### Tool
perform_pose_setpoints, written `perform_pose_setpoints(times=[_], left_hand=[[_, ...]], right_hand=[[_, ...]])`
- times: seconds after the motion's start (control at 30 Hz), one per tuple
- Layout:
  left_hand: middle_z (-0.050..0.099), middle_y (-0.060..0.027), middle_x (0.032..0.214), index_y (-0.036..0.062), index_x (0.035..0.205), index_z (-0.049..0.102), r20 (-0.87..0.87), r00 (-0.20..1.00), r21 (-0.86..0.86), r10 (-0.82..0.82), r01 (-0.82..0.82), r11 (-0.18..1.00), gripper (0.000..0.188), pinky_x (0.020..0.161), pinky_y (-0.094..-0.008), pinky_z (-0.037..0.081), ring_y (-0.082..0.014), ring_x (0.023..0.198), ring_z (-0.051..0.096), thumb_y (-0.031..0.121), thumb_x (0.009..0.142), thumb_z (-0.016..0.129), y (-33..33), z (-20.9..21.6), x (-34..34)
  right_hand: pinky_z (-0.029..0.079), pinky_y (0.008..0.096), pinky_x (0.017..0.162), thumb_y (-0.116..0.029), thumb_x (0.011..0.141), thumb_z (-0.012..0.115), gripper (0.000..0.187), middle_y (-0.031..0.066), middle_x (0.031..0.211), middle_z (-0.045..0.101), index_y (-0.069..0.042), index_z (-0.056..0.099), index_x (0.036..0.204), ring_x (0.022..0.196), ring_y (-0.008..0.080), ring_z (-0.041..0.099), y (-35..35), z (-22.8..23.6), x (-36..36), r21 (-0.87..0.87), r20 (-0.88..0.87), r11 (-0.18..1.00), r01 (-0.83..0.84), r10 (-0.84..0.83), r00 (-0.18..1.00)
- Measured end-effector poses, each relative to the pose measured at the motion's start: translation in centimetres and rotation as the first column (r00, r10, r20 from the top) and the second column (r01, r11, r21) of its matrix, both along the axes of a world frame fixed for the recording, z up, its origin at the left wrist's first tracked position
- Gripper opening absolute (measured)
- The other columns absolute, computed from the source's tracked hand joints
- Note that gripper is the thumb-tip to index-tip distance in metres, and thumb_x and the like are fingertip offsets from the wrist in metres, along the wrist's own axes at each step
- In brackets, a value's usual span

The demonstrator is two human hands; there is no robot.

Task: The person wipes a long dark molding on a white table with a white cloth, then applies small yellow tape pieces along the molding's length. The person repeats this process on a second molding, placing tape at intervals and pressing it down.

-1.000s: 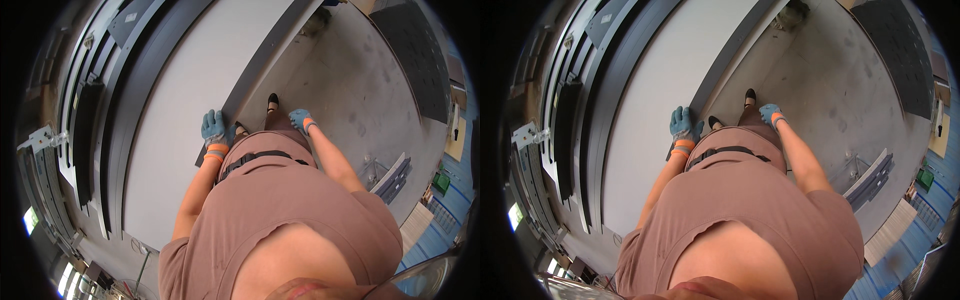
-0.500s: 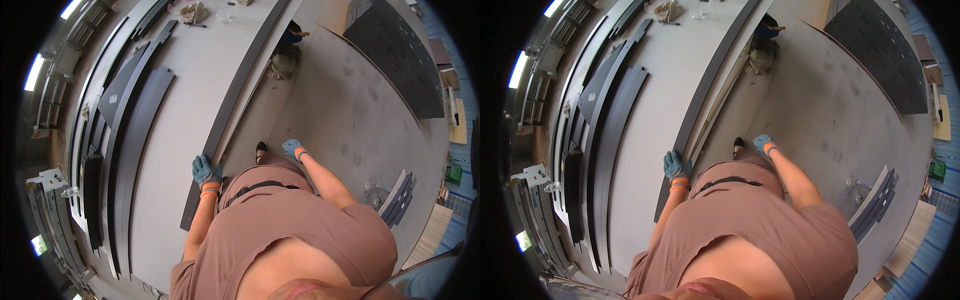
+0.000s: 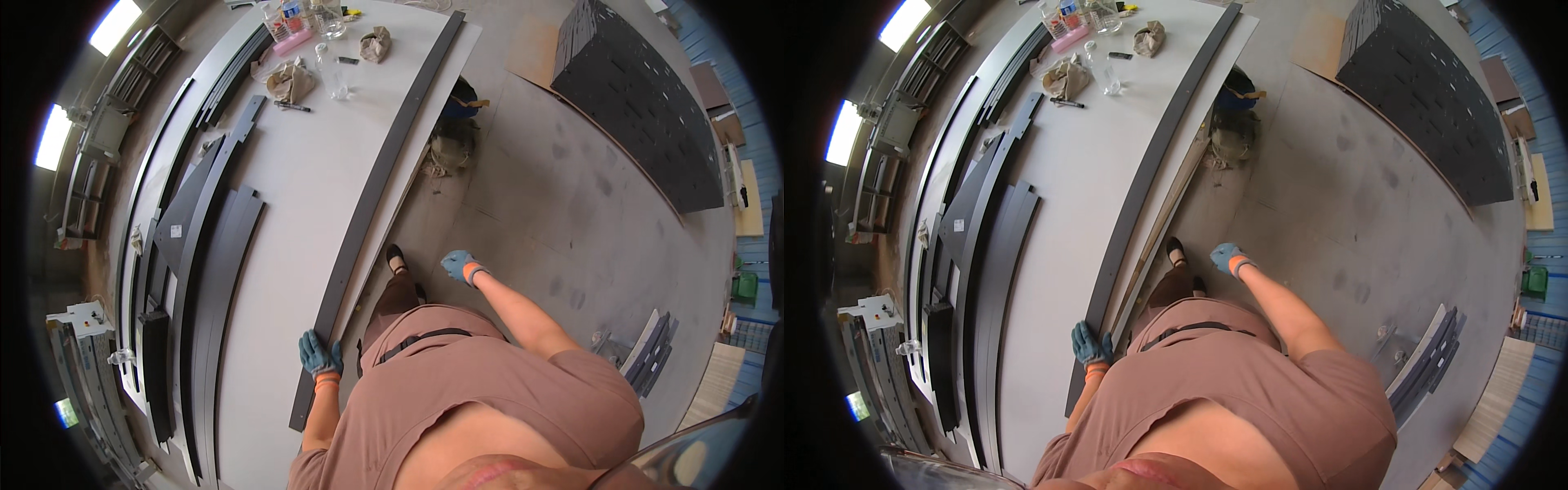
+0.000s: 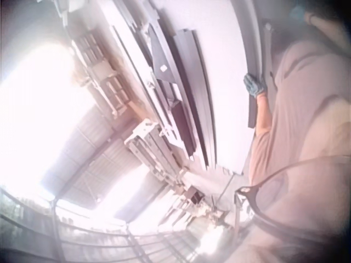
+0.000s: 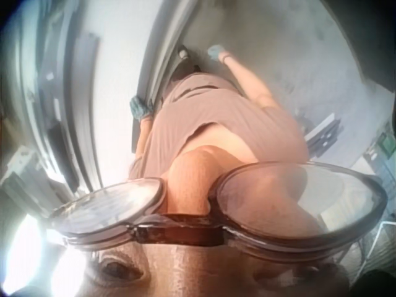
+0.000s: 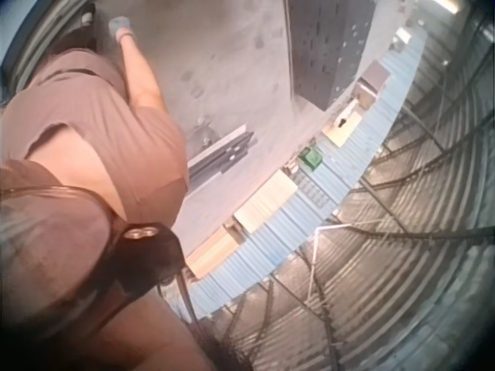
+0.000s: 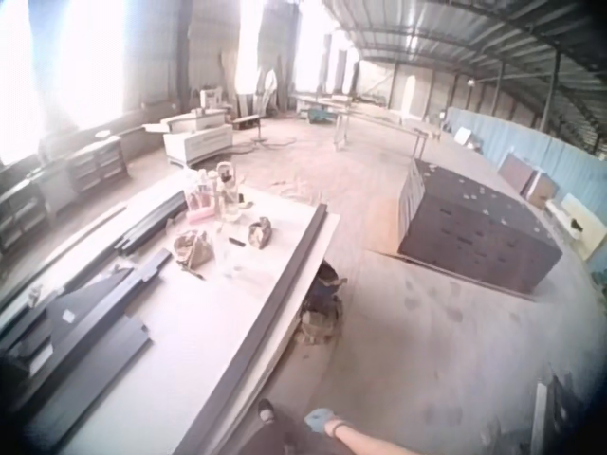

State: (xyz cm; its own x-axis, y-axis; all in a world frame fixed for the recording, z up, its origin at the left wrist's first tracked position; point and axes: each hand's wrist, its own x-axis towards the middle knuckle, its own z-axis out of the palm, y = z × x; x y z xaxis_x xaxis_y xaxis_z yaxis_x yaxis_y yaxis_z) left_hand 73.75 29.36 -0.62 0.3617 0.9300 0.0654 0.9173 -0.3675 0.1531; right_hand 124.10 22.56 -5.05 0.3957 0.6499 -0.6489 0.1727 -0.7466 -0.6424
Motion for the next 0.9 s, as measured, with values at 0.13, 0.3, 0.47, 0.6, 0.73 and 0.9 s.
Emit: perform_pose_setpoints(times=[0.13, 0.3, 0.47, 0.6, 0.73, 0.9], left_hand=[[0.048, -0.0225, 0.153, 0.0005, 0.154, 0.043, -0.003, 1.0, 0.013, -0.016, 0.016, 1.0, 0.085, 0.119, -0.055, 0.035, -0.0461, 0.143, 0.043, 0.053, 0.091, 0.07, 0.3, -0.3, 0.4], [0.045, -0.0241, 0.155, 0.0021, 0.152, 0.045, 0.003, 0.999, -0.047, 0.045, -0.045, 0.998, 0.082, 0.119, -0.0575, 0.033, -0.047, 0.145, 0.04, 0.054, 0.092, 0.069, 2.3, 1.1, 2.7], [0.041, -0.0251, 0.159, 0.0067, 0.147, 0.052, 0.166, 0.971, 0.018, 0.171, -0.176, 0.984, 0.072, 0.121, -0.0547, 0.032, -0.0436, 0.147, 0.039, 0.046, 0.091, 0.074, 11.0, 1.2, 13.1], [0.046, -0.0234, 0.155, 0.0052, 0.142, 0.058, 0.445, 0.881, 0.039, 0.161, -0.199, 0.979, 0.066, 0.119, -0.0517, 0.036, -0.0424, 0.145, 0.043, 0.037, 0.088, 0.08, 21.0, 2.6, 28.8], [0.048, -0.0287, 0.149, 0.001, 0.137, 0.06, 0.59, 0.797, 0.018, 0.131, -0.175, 0.984, 0.061, 0.114, -0.0532, 0.041, -0.047, 0.138, 0.047, 0.033, 0.089, 0.08, 27.9, 4.2, 43.2], [0.05, -0.0286, 0.148, 0.0001, 0.136, 0.06, 0.486, 0.855, -0.019, 0.18, -0.196, 0.98, 0.062, 0.114, -0.0562, 0.04, -0.0472, 0.138, 0.047, 0.041, 0.091, 0.075, 30.9, 1.5, 51.1]], right_hand=[[0.052, 0.0422, 0.067, -0.028, 0.091, 0.059, 0.025, 0.0128, 0.072, 0.064, -0.007, 0.07, 0.081, 0.065, 0.0197, 0.056, 6.3, 1.3, 3.0, 0.046, -0.008, 0.993, -0.113, 0.113, 0.994], [0.052, 0.0423, 0.069, -0.029, 0.094, 0.06, 0.029, 0.0147, 0.073, 0.065, -0.004, 0.07, 0.082, 0.067, 0.0204, 0.06, 13.7, 2.6, 9.3, 0.221, 0.017, 0.971, -0.088, 0.087, 0.996], [0.055, 0.0315, 0.069, -0.021, 0.099, 0.064, 0.023, 0.0023, 0.085, 0.071, -0.002, 0.074, 0.106, 0.074, 0.0116, 0.064, 22.5, 5.8, 18.0, 0.395, 0.102, 0.907, -0.145, 0.113, 0.988], [0.054, 0.0386, 0.071, -0.027, 0.095, 0.063, 0.026, 0.0132, 0.077, 0.068, -0.003, 0.073, 0.095, 0.071, 0.0198, 0.062, 32.4, 10.6, 21.3, 0.426, 0.211, 0.89, -0.161, 0.075, 0.975], [0.056, 0.0387, 0.075, -0.03, 0.092, 0.066, 0.028, 0.0167, 0.087, 0.075, -0.005, 0.075, 0.102, 0.076, 0.0252, 0.071, 43.0, 11.7, 25.6, 0.563, 0.32, 0.82, -0.103, -0.102, 0.942], [0.055, 0.0444, 0.096, -0.045, 0.087, 0.07, 0.05, 0.0167, 0.119, 0.072, -0.01, 0.07, 0.122, 0.111, 0.0342, 0.069, 58.0, 13.3, 27.7, 0.398, 0.663, 0.912, -0.102, -0.209, 0.718]])
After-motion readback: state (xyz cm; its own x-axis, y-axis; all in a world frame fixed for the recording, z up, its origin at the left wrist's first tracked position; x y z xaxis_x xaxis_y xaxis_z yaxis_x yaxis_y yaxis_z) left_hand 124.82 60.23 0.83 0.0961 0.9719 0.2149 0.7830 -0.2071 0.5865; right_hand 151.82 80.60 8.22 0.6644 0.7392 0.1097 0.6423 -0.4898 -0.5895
